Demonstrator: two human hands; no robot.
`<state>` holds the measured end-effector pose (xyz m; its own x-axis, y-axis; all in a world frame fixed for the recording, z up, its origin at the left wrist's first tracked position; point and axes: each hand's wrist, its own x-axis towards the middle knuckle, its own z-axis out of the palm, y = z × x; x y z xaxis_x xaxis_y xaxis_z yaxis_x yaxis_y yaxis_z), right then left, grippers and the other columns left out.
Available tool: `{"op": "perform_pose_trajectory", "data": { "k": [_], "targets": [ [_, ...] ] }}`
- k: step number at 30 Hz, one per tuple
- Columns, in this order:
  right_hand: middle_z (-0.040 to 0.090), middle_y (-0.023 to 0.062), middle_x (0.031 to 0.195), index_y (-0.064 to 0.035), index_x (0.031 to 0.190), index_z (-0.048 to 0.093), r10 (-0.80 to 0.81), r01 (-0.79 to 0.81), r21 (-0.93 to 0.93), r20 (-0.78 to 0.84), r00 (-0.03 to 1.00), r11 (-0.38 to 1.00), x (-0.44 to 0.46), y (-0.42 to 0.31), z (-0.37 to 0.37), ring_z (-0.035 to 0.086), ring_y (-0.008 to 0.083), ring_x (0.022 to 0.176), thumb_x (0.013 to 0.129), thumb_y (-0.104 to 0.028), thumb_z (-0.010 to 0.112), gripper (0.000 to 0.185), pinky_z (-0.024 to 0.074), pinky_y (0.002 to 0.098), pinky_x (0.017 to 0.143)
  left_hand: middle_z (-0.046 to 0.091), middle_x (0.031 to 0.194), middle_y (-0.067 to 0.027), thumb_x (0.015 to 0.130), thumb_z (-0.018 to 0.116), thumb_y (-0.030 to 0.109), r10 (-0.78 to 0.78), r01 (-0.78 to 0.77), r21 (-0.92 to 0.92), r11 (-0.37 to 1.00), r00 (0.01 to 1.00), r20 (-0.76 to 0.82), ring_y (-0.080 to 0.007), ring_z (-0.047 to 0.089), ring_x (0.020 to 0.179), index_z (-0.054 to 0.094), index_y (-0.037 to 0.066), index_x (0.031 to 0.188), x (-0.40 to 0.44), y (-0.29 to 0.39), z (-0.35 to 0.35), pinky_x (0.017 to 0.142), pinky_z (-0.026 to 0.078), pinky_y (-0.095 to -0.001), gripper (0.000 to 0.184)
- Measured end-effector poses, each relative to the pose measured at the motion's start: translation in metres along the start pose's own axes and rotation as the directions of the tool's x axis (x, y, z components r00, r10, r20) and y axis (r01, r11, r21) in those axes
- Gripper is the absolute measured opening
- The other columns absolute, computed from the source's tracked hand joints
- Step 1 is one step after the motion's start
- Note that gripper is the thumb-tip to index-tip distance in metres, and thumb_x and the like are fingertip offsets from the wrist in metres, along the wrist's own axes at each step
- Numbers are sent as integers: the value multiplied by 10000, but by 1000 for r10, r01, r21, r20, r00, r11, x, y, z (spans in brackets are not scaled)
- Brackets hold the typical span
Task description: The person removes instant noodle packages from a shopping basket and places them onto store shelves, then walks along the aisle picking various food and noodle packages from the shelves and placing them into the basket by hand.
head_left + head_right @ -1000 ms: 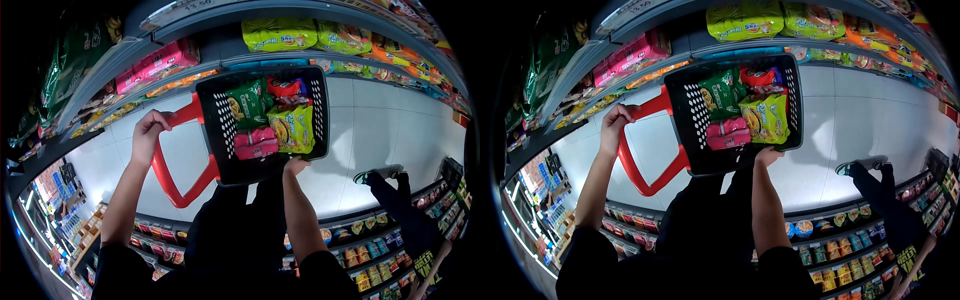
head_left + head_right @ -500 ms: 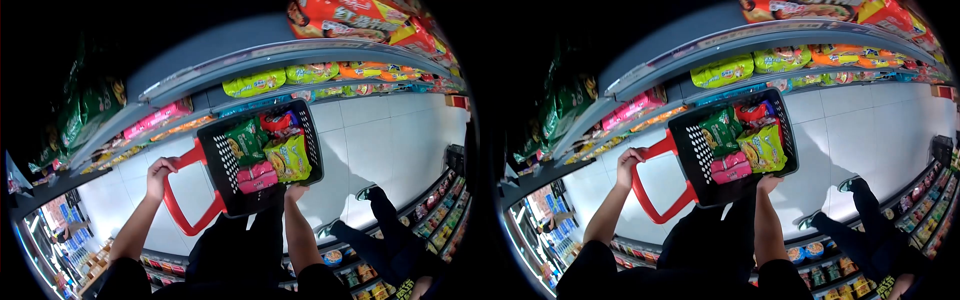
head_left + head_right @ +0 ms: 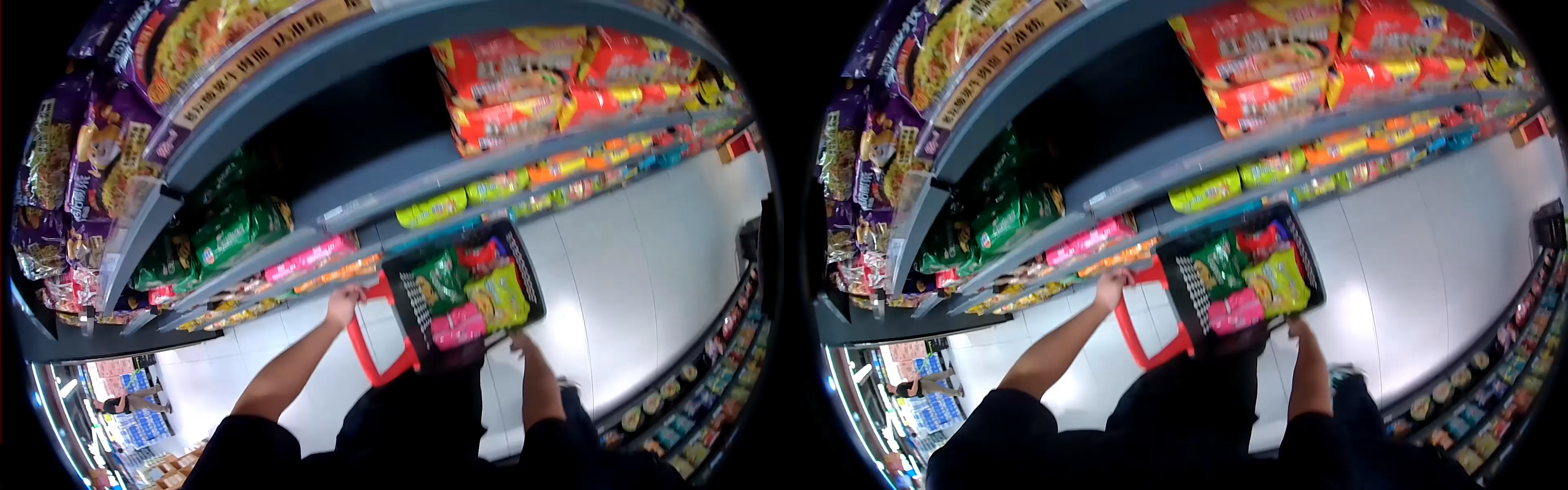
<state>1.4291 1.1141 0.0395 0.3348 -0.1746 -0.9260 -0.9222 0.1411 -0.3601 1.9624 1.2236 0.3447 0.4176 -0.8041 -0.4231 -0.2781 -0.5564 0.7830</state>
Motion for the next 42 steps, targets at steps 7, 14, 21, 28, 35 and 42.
{"op": "perform_pose_trajectory", "data": {
  "k": [7,14,21,28,35,42],
  "targets": [
    [573,333,1150,42,1359,327,112,-50,206,-303,946,977,-4,-46,48,587,428,1058,868,-350,469,644,465,457,917,645,800,-90,856,436,36,-66,67,-188,980,998,13,-136,565,703,588,-13,731,4,4,2,678,462,-269,202],
    [600,321,1111,9,1443,189,109,141,383,-562,820,913,-99,-106,132,596,426,1050,843,-215,553,737,465,455,924,643,922,-118,850,414,-18,-81,88,-233,969,996,40,-135,544,696,561,-27,706,6,11,1,652,444,-258,206],
    [680,215,1015,27,1222,553,129,154,590,-410,903,793,-109,-74,89,661,316,953,823,-228,574,474,509,382,856,655,800,-72,859,465,46,-4,2,219,976,1000,9,-156,589,718,615,19,721,9,16,4,684,472,-300,206],
    [647,223,1077,-13,1121,608,-195,203,-40,-508,839,978,-91,-117,1,611,370,1017,851,-248,494,376,483,436,888,702,886,-117,795,581,338,-48,75,762,643,997,-58,-320,666,865,711,168,883,6,56,25,799,528,-424,231],
    [582,201,1159,-75,1165,595,-570,408,-403,-488,661,819,-69,-314,-137,561,369,1073,857,-190,529,335,466,434,925,695,874,-135,816,560,329,-117,244,646,723,965,-235,-330,660,835,703,126,876,9,71,33,755,528,-433,255],
    [447,151,1409,-91,1375,441,-492,57,-829,-273,827,556,-66,-452,-217,426,314,1298,856,-116,485,522,387,430,1053,686,825,-133,887,519,335,-92,246,670,701,962,-256,-319,657,790,683,113,851,12,76,30,717,533,-429,278]
  ]
}}
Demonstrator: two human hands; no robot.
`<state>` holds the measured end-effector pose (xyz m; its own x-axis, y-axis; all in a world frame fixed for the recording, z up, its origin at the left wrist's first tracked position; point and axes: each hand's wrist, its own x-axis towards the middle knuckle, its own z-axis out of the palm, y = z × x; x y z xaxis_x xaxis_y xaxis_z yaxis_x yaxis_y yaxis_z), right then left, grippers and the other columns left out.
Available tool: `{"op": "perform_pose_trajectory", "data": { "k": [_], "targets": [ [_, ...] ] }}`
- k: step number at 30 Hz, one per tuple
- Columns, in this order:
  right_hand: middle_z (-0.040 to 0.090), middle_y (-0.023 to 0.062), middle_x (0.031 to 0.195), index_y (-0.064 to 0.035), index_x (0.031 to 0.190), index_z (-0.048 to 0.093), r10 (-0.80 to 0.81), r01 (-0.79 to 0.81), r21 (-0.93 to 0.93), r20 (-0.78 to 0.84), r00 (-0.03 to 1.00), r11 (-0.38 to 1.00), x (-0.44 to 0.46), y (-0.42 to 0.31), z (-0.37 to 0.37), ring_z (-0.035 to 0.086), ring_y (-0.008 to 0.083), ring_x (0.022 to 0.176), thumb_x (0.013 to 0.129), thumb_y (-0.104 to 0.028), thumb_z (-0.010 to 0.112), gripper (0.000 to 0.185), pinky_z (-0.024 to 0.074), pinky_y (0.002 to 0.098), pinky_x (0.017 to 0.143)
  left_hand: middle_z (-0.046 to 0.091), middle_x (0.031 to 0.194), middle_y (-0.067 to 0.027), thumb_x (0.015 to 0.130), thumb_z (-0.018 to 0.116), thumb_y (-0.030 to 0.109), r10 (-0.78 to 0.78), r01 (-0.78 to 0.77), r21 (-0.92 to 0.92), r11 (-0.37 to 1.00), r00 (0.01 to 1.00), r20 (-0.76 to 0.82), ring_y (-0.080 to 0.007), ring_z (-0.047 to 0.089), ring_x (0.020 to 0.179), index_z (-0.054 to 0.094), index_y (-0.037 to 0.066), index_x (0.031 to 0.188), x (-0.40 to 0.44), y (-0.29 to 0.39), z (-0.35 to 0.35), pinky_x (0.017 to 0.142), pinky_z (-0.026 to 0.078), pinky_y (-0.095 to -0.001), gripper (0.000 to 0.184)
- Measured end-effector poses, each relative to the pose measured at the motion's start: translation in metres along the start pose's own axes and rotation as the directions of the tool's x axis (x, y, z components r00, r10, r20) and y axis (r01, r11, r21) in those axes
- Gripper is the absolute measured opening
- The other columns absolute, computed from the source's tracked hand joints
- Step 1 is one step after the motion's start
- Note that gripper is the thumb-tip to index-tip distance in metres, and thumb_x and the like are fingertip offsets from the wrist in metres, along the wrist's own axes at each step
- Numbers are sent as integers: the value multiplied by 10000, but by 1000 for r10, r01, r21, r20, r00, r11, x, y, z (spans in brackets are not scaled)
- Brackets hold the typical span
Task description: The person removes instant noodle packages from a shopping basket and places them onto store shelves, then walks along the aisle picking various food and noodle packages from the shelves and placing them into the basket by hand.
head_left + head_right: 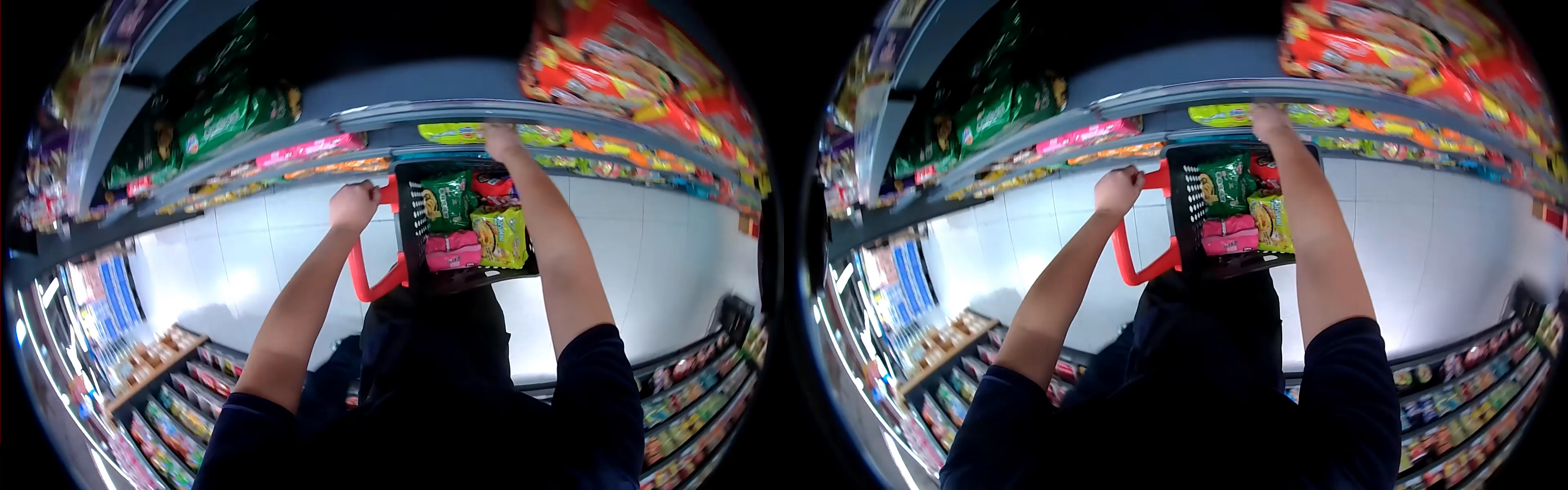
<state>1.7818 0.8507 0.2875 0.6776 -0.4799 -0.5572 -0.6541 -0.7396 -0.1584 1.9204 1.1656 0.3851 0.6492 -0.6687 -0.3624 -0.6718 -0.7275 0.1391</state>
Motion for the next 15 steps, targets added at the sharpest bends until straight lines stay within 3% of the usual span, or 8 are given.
{"op": "perform_pose_trajectory", "data": {
  "k": [1,4,7,8,12,15],
  "targets": [
    [397,143,1454,-104,1401,411,64,-62,-16,219,974,998,13,-4,-11,370,311,1347,862,-116,482,544,372,430,1068,683,819,-134,892,523,328,-8,8,-5,1000,1000,-4,-321,653,780,677,104,847,1,0,-2,716,529,-423,275],
    [285,150,1516,-122,1415,396,-12,2,61,167,986,998,24,-3,10,307,327,1382,869,-120,491,554,353,437,1084,682,782,-102,893,522,318,-2,2,-19,1000,1000,-19,-307,652,760,679,119,852,6,-5,0,676,533,-426,256],
    [214,170,1536,-128,1429,375,-18,14,-213,-15,1000,977,13,-15,31,290,360,1382,862,-105,501,581,351,437,1089,683,776,-89,893,522,322,-8,7,-54,998,1000,-18,-300,653,754,680,123,846,10,-6,-3,662,534,-425,258],
    [208,185,1531,-127,1440,355,-12,20,-236,33,999,971,8,-17,27,303,390,1367,858,-95,504,602,361,432,1085,686,796,-91,898,513,325,-12,13,-63,998,1000,8,-294,655,765,685,128,851,12,-6,-5,673,537,-419,265],
    [258,171,1513,-134,1420,394,-1,21,-147,134,991,989,7,-20,7,317,374,1363,846,-110,522,588,324,419,1110,690,836,-96,900,506,331,-26,27,-60,998,1000,12,-294,657,793,693,136,875,20,-2,-12,697,539,-422,271],
    [192,159,1532,-164,1405,422,-20,40,-159,123,992,987,9,-14,12,330,392,1347,811,-50,499,610,363,426,1089,693,859,-98,900,501,336,-7,7,-34,999,1000,23,-297,658,815,696,139,893,25,-2,-11,715,539,-428,277]
  ]
}}
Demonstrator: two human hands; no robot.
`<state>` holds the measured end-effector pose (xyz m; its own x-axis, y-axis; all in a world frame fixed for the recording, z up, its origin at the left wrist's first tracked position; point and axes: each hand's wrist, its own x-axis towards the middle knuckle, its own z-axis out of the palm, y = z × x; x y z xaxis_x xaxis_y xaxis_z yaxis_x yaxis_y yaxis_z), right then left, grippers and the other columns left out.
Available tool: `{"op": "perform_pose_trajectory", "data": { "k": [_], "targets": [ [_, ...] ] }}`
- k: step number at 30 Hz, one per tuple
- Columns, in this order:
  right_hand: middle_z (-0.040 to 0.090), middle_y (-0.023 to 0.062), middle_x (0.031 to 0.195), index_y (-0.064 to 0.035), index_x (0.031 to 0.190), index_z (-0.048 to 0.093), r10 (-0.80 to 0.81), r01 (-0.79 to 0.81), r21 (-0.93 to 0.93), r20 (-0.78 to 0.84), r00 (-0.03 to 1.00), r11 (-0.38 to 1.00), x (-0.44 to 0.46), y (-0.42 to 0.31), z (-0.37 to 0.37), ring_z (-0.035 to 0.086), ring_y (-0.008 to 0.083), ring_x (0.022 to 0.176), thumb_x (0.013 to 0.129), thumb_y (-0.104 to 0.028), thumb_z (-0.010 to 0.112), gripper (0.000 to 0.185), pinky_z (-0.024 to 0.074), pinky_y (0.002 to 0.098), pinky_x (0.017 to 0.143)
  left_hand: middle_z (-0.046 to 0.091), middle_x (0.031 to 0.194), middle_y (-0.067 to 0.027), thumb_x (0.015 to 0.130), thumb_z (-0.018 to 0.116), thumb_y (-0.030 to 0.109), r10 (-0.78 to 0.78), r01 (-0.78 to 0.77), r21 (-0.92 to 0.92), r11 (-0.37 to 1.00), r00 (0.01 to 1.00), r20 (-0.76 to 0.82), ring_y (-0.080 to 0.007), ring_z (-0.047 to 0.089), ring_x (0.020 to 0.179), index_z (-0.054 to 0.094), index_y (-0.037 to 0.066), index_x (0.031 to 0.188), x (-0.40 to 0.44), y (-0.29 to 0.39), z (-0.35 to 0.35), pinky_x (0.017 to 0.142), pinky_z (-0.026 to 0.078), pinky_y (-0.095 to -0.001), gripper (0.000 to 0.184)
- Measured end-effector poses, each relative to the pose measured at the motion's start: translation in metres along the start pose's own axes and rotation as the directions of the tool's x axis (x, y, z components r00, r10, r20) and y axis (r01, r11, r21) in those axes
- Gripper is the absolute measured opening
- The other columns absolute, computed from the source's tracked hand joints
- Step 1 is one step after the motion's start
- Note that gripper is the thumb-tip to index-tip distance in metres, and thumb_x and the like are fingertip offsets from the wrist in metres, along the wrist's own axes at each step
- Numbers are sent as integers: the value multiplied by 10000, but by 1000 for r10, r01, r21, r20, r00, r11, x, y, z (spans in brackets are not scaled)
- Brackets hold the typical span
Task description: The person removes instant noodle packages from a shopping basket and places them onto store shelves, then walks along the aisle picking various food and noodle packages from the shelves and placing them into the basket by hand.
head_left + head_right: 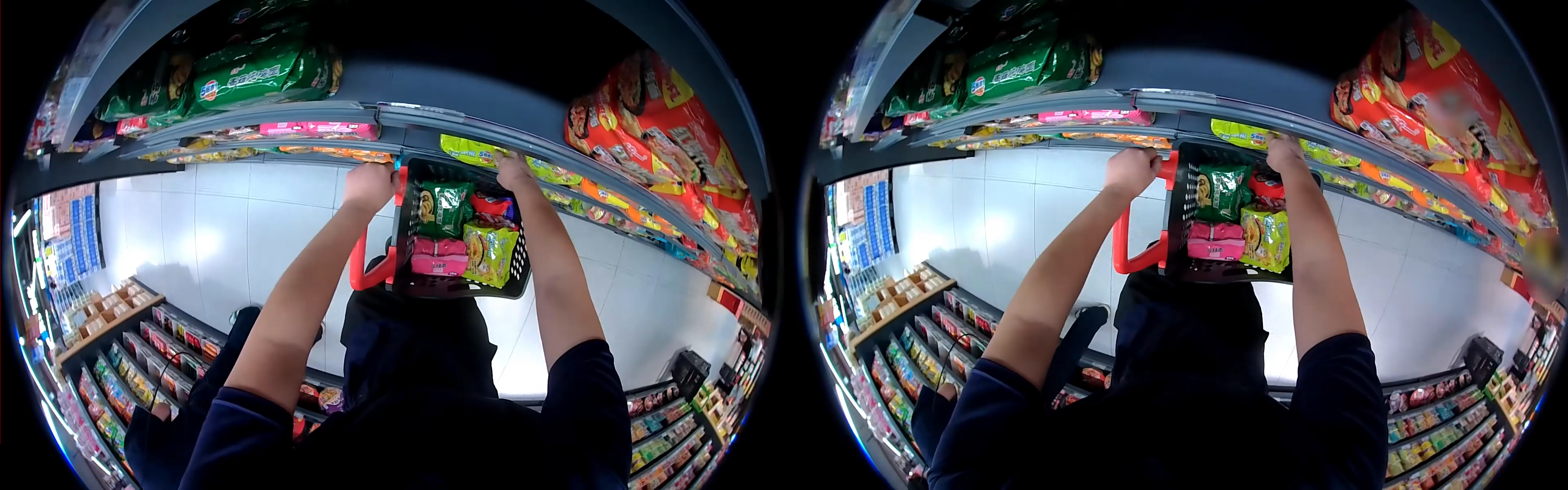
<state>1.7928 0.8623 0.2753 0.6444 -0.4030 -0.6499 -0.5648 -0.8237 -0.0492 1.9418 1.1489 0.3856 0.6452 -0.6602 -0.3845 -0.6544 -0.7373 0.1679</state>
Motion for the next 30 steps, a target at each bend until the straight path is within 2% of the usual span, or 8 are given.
{"op": "perform_pose_trajectory", "data": {
  "k": [5,16,21,23,24,26,29,30],
  "targets": [
    [255,271,1442,-184,1405,421,7,-7,-18,-32,999,1000,-13,-6,19,393,414,1293,811,-69,514,612,363,420,1076,695,867,-102,905,494,340,28,-28,17,999,999,27,-310,658,827,692,141,928,10,-1,-3,730,538,-441,282],
    [168,173,1529,-205,1481,289,55,-57,24,47,997,998,-16,-8,11,259,381,1386,831,-126,532,698,260,457,1129,692,851,-114,908,486,346,29,-30,7,1000,998,54,-322,658,807,689,137,924,12,-6,-7,720,537,-441,292],
    [340,220,1444,39,1296,485,85,-123,-50,-473,877,991,-24,-28,74,331,399,1332,853,-210,527,510,207,545,1120,687,878,-119,878,493,320,55,-56,3,998,996,71,-326,666,823,620,133,973,21,-7,-8,716,539,-463,245],
    [196,262,1515,22,1348,448,31,1,63,-509,860,998,-63,-52,106,234,397,1389,875,-183,438,516,138,544,1145,686,910,-131,876,485,307,110,-111,-50,993,994,-15,-334,659,877,632,115,997,25,-13,3,750,542,-460,270],
    [349,267,1419,44,1197,552,-21,52,32,-616,787,998,-87,-64,137,356,401,1312,820,-146,510,424,222,550,1119,684,942,-138,874,487,306,85,-83,-52,995,996,33,-331,654,909,632,104,1017,23,-9,-6,763,543,-455,287],
    [305,249,1460,-4,1207,552,35,159,478,-371,928,864,-135,-72,201,335,429,1322,772,-201,593,480,257,543,1102,690,923,-135,873,486,317,71,-70,-41,997,997,35,-325,654,897,676,93,919,22,-6,-9,775,539,-441,298],
    [421,245,1390,-91,1319,493,140,-11,612,-164,977,791,-233,-71,235,372,420,1300,806,-234,567,538,303,475,1099,693,894,-131,886,468,345,64,-63,-53,997,998,21,-336,661,845,704,109,902,28,-5,-7,739,540,-461,334],
    [477,209,1358,-143,1281,542,-228,246,100,-167,959,964,-222,-39,314,432,411,1254,826,-272,551,473,350,463,1063,692,905,-133,875,471,331,71,-70,-57,996,997,19,-338,660,854,705,107,913,31,-6,-4,747,541,-459,327]
  ]
}}
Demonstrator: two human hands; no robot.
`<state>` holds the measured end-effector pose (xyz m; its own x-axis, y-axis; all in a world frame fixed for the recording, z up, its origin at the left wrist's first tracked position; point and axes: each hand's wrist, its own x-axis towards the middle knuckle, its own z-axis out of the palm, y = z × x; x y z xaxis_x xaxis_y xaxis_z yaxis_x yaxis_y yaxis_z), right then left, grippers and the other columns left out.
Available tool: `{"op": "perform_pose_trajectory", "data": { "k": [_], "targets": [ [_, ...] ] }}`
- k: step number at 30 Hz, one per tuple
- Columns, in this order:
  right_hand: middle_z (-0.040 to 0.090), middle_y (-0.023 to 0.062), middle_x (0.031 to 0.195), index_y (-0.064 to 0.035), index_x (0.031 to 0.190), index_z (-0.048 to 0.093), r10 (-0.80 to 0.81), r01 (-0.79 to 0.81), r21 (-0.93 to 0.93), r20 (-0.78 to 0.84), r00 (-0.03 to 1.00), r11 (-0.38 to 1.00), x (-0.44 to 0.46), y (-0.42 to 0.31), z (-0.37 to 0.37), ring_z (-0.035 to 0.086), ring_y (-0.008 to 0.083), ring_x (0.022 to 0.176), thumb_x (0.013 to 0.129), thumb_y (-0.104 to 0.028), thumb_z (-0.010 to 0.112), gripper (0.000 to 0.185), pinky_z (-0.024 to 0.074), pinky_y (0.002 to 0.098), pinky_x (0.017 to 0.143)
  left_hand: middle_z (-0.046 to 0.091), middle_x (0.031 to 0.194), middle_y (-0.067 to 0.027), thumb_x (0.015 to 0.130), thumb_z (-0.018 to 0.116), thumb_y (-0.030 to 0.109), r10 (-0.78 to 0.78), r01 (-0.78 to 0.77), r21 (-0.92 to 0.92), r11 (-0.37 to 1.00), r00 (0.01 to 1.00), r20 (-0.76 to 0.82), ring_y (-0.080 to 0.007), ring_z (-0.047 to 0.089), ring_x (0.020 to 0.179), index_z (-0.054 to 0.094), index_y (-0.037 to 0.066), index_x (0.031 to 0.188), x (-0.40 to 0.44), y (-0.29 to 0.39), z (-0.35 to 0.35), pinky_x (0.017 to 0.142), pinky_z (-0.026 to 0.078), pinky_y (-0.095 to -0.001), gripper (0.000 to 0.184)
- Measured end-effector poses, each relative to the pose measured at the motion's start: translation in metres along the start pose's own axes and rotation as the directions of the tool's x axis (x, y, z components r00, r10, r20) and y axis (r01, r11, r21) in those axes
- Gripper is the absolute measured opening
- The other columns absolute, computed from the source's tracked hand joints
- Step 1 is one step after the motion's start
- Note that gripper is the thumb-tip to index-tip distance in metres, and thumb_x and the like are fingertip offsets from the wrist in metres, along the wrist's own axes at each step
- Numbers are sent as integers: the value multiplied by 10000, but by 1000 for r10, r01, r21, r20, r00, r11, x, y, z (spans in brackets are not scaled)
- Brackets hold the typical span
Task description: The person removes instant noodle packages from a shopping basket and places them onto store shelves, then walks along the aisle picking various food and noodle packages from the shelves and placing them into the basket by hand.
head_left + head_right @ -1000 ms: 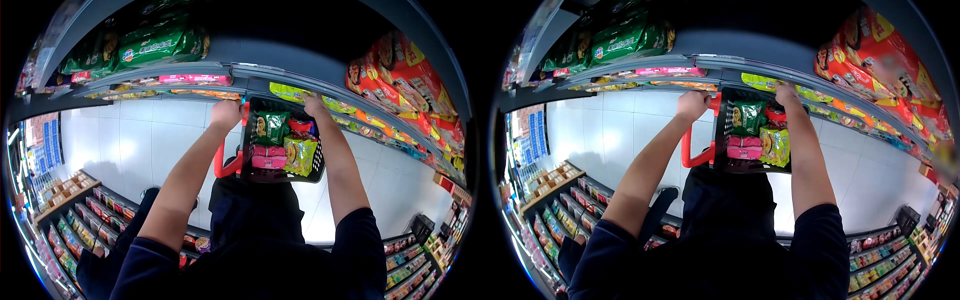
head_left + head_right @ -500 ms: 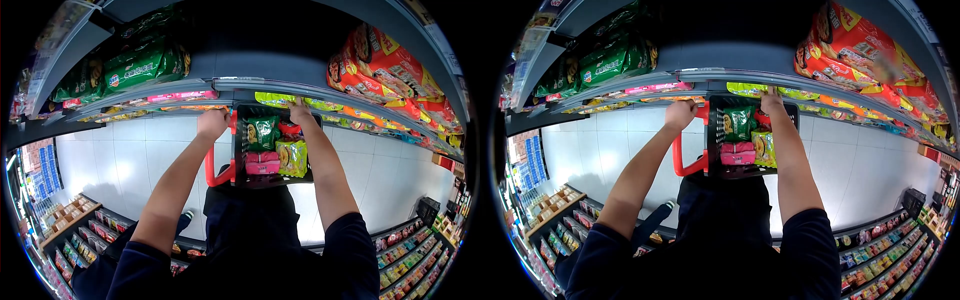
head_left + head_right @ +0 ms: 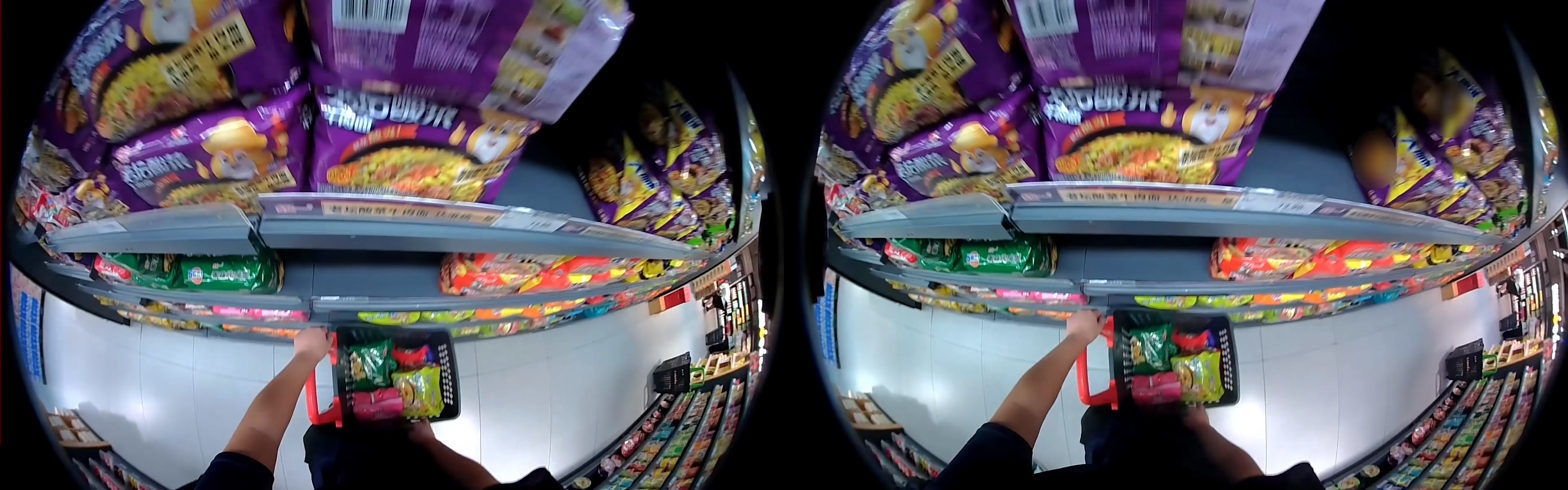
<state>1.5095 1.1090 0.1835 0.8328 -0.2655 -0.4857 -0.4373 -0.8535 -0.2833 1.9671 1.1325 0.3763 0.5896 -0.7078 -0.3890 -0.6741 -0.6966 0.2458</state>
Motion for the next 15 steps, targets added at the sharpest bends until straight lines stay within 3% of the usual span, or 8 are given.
{"op": "perform_pose_trajectory", "data": {
  "k": [1,2,4,6,7,9,11,15],
  "targets": [
    [527,191,1308,-151,1227,581,235,-225,427,29,972,876,-10,5,-16,444,379,1254,855,-308,518,408,374,452,1034,695,919,-126,877,468,331,-16,16,1,1000,1000,7,-326,660,881,704,106,911,-2,4,-6,761,539,-446,328],
    [576,174,1257,-159,1172,619,411,-368,761,147,900,534,-21,9,-31,457,346,1254,884,-343,484,368,398,441,1005,698,933,-118,880,465,331,-31,31,2,1000,999,15,-314,659,907,703,104,909,-4,9,-12,774,536,-433,330],
    [616,173,1186,-123,1136,639,230,-340,392,301,925,855,-25,52,-74,557,336,1136,905,-363,476,370,456,395,941,698,953,-118,881,465,337,-49,49,-14,999,999,-1,-313,657,926,705,106,931,-4,14,-15,789,537,-433,336],
    [652,146,1121,-73,1166,618,307,-374,252,266,914,893,-1,98,-102,602,293,1070,917,-332,514,374,446,380,960,696,962,-122,881,465,347,-36,35,-27,999,999,-38,-315,655,932,703,105,939,-10,15,-18,796,537,-439,344],
    [648,145,1129,-67,1161,619,337,-348,458,109,935,818,0,91,-153,602,279,1075,914,-313,539,358,451,372,955,696,962,-123,881,465,347,-47,44,-49,998,997,-54,-316,655,931,703,104,939,-10,16,-17,794,536,-441,345],
    [633,134,1169,-39,1159,620,327,-53,717,-250,911,695,6,67,-289,601,241,1084,914,-247,583,323,460,347,950,699,947,-132,868,484,348,-50,43,-75,996,994,-94,-326,657,913,693,100,944,-8,15,-12,786,535,-449,333],
    [668,122,1093,-19,1187,591,195,231,577,-580,791,783,-24,-3,-454,626,203,1039,922,-179,575,311,484,329,905,682,994,-130,852,525,321,-98,70,-205,976,986,-133,-330,642,944,678,101,968,-16,18,-12,801,528,-450,292],
    [637,88,1153,-24,1217,560,42,622,379,-873,485,685,-69,-75,-643,607,182,1081,903,-85,597,322,488,322,911,571,1170,-158,814,610,232,-67,-58,-354,933,941,-331,-366,593,1027,583,93,1140,-43,19,0,847,508,-455,355]
  ]
}}
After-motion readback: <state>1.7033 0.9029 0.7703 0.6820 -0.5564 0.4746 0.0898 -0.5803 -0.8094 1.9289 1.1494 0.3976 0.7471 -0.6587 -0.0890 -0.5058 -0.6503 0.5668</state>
